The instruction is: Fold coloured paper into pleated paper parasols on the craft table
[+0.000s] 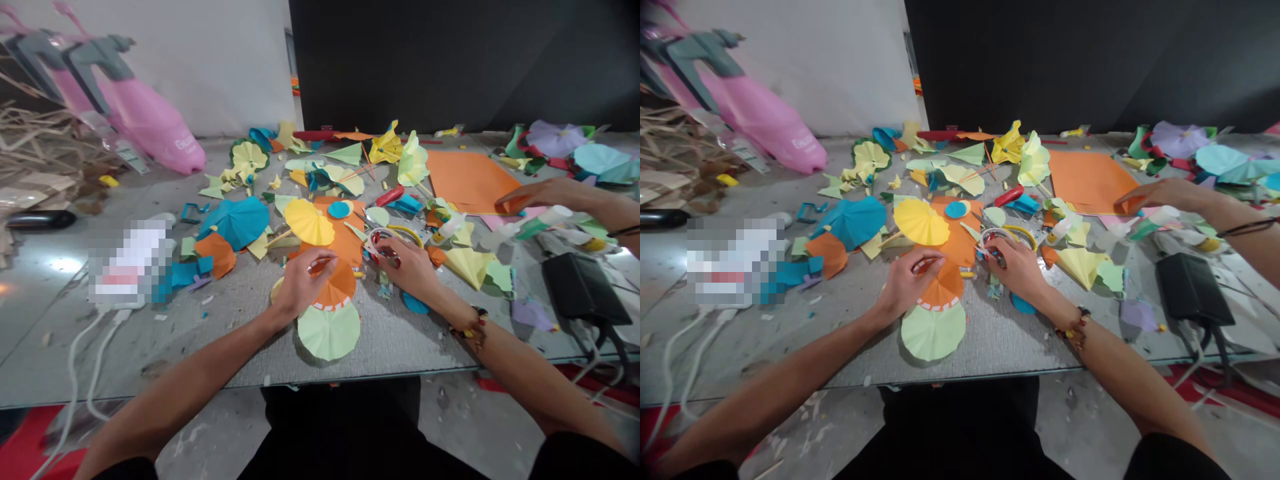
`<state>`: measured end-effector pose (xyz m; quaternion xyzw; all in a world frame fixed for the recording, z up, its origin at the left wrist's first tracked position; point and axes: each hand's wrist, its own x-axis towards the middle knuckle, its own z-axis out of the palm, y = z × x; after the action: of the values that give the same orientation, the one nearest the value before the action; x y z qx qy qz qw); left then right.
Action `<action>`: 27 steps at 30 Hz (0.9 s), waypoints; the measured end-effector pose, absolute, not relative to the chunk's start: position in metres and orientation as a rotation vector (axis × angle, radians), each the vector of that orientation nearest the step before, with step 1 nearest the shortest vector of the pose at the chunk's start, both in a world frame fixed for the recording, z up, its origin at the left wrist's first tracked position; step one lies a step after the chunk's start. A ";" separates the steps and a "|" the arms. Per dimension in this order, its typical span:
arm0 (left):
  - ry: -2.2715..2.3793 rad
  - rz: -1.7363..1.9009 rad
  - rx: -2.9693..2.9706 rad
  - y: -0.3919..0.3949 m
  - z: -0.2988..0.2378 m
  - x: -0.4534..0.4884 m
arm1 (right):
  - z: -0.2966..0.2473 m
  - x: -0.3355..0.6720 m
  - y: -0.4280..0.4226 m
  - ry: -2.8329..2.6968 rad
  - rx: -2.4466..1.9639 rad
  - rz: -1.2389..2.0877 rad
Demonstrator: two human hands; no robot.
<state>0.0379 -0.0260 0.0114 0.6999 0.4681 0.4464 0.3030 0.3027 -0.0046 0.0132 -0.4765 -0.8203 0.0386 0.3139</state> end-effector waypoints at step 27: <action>1.075 1.016 3.009 -0.035 0.015 0.045 | 0.021 0.272 -0.032 -2.230 -0.814 0.322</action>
<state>0.0452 -0.0354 0.0147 0.8924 0.3189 0.3013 -0.1058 0.2718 -0.0322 0.0208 -0.3162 -0.8669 0.1253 0.3644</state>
